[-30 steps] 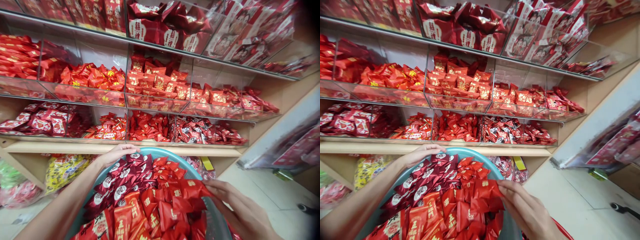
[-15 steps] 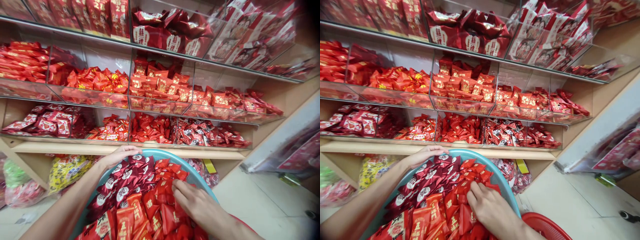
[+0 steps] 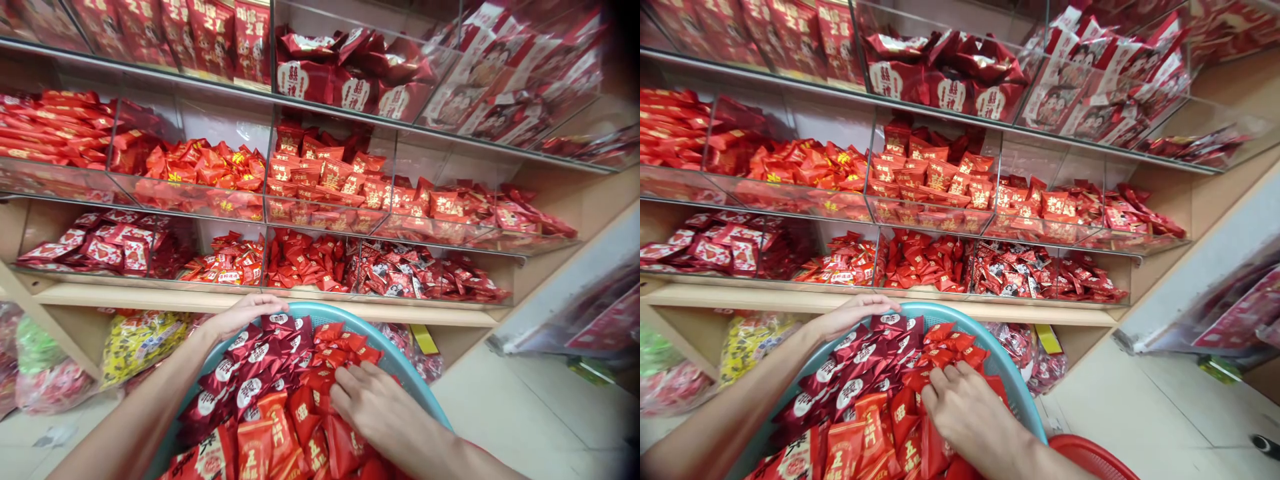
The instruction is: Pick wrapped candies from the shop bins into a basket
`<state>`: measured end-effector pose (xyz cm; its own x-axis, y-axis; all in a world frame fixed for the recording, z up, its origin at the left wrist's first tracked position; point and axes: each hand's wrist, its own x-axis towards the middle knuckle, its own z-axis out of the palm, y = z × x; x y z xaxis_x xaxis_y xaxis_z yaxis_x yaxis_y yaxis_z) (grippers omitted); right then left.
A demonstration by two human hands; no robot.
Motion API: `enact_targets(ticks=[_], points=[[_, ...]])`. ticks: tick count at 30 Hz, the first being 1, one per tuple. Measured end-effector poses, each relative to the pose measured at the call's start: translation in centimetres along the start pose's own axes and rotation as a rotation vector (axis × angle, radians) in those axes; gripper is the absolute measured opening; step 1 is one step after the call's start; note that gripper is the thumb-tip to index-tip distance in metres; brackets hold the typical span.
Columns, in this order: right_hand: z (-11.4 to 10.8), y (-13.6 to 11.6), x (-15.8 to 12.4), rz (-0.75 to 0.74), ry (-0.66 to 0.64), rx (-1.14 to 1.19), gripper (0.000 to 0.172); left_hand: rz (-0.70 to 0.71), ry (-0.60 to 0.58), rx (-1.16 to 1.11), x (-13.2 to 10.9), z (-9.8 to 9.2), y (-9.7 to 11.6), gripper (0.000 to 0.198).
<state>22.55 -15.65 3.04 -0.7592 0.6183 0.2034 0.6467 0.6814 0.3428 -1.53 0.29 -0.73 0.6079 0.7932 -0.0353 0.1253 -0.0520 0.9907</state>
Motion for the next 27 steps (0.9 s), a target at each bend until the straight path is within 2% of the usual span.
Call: enact_targets(ticks=[4,7,9,11,13,16,19,23,27], points=[[-1.5,2.5,1.4,0.113,0.007,0.164,0.036,-0.009,0.012,0.007,0.1,0.0,0.0,0.033],[-2.0,5.9,3.8,0.287,-0.046,0.205,0.033,-0.018,0.013,-0.011,0.1,0.1,0.0,0.034],[-1.3,8.2,6.0,0.45,-0.085,0.189,0.027,-0.014,0.01,-0.012,0.0,0.2,0.1,0.035],[0.1,10.1,8.4,0.616,-0.186,0.209,0.02,-0.005,0.011,-0.006,-0.1,0.2,0.3,0.035],[1.8,11.3,10.6,0.706,-0.225,0.213,0.023,0.001,0.018,0.003,-0.2,0.3,0.5,0.034],[4.1,12.2,13.1,0.82,-0.271,0.235,0.033,0.005,0.032,0.008,-0.2,0.4,0.7,0.033],[5.6,12.8,14.4,0.912,-0.323,0.27,0.039,0.01,0.039,0.01,-0.2,0.4,0.5,0.034],[6.3,13.4,14.3,0.978,-0.346,0.32,0.042,-0.003,0.043,0.012,-0.1,0.2,0.2,0.034],[6.3,13.7,13.6,1.013,-0.305,0.375,0.042,0.013,0.031,0.021,-0.1,0.2,0.2,0.034]])
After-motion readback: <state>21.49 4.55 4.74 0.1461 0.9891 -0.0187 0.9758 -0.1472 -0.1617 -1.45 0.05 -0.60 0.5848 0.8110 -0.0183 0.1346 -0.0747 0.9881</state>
